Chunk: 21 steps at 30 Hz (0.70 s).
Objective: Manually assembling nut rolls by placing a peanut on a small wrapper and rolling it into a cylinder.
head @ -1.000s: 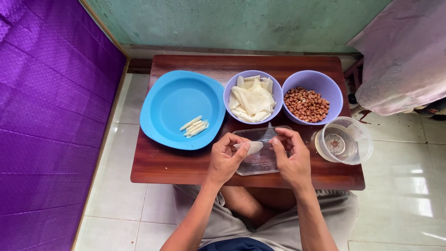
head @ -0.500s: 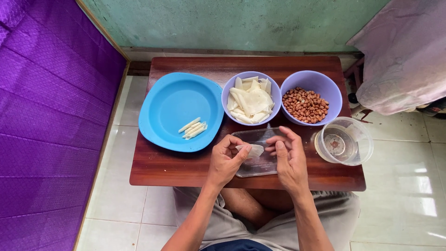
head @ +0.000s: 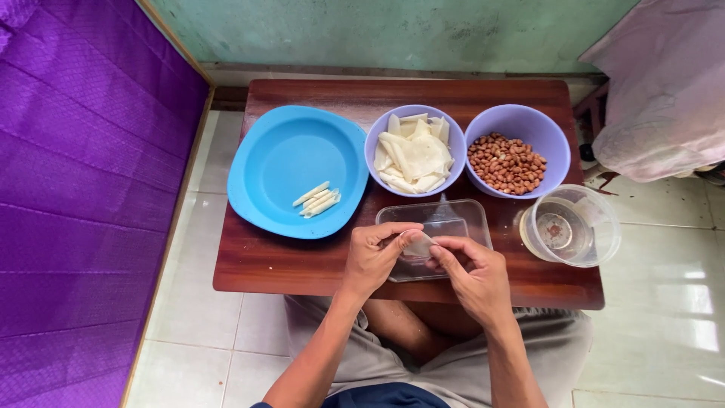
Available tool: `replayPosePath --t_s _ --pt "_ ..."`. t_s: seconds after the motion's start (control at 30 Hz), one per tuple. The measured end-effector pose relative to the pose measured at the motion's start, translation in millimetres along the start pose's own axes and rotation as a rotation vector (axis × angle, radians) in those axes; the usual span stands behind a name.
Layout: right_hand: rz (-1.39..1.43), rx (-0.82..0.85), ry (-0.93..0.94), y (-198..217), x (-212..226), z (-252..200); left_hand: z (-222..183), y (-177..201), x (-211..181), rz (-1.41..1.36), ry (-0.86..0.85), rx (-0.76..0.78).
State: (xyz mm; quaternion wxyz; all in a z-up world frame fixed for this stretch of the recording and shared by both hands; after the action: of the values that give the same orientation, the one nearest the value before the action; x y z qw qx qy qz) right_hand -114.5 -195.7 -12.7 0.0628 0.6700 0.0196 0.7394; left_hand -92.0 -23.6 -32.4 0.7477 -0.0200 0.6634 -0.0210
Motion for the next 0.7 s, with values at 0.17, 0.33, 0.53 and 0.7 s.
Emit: replayPosePath --t_s 0.17,0.33,0.53,0.7 --pt "0.005 -0.012 -0.029 -0.5 -5.7 -2.0 4.0 8.9 1.8 -0.061 0.026 -0.012" --pt "-0.006 -0.044 -0.063 2.6 -10.8 -4.9 4.8 14.6 6.5 -0.089 0.043 -0.034" --pt "0.055 -0.052 -0.055 6.9 -18.3 -4.6 5.5 16.1 12.6 -0.132 0.039 -0.051" --pt "0.021 -0.073 -0.028 12.0 -17.7 -0.9 3.7 13.0 14.9 -0.074 -0.026 -0.057"
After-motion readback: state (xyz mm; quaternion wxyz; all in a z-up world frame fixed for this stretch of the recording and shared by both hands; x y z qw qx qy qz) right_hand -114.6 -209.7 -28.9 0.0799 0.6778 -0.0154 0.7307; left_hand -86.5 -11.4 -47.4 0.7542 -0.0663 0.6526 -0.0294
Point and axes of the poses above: each hand's wrist, its own z-axis towards the middle knuckle, its own y-axis out of the back of the hand, x = y × z, the point moved 3 cm from there along z, towards the middle knuckle, and after that the axes turned 1 degree about z, right-handed, at the moved point
